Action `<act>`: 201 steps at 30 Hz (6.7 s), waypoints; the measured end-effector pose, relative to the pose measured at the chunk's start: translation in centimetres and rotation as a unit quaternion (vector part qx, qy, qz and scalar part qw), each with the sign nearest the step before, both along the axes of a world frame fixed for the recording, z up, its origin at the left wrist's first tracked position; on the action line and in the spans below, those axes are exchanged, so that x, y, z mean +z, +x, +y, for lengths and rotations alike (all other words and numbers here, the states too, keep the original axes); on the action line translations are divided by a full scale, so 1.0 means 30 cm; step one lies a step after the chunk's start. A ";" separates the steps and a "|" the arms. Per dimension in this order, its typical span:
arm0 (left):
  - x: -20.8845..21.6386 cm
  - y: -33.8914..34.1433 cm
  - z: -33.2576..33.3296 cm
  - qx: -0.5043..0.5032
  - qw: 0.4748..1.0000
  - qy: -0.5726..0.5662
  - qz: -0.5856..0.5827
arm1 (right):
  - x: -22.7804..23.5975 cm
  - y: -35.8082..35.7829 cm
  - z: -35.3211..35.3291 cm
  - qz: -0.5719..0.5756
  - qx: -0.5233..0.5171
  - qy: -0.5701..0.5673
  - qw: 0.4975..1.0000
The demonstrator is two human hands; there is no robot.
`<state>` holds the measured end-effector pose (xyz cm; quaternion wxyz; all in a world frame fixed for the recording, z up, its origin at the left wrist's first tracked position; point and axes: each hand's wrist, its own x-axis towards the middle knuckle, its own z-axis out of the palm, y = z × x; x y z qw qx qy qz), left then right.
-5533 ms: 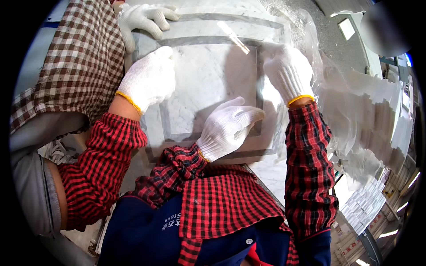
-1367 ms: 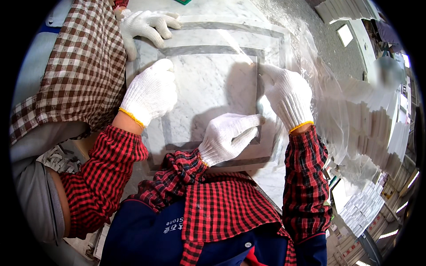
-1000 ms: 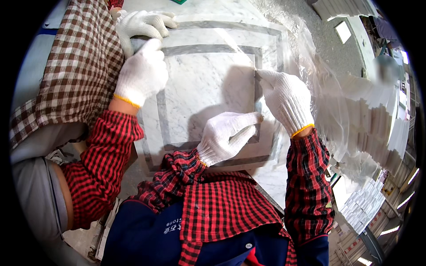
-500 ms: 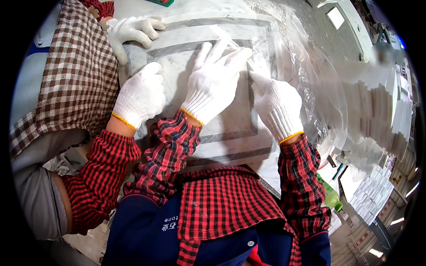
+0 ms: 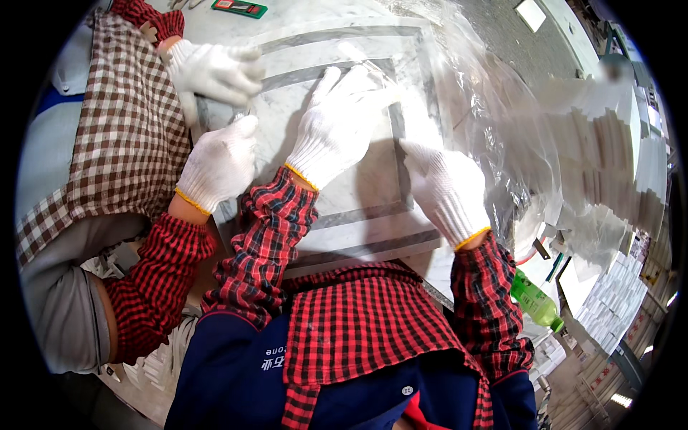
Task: The person scrapes a white stone slab with a metal tool, removing residue from the surface. They periodically pour water from a plastic bottle onto the slab to assist in the cleaning process.
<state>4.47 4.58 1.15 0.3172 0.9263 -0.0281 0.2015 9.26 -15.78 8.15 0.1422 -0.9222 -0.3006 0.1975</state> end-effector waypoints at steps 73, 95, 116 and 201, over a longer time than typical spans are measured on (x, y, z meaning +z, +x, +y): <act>-0.133 -0.148 -0.102 -0.184 0.977 0.017 -0.104 | -0.126 -0.070 -0.259 -0.031 -0.136 0.151 0.979; -0.057 -0.385 -0.040 0.103 0.992 -0.002 -0.070 | -0.113 0.023 -0.134 0.085 -0.092 0.195 0.973; -0.095 -0.350 -0.147 0.098 0.987 -0.099 -0.084 | -0.137 0.020 0.093 -0.134 0.001 0.014 0.991; -0.077 -0.342 -0.196 0.118 0.981 -0.126 -0.089 | -0.099 0.222 0.240 -0.156 0.041 -0.044 0.986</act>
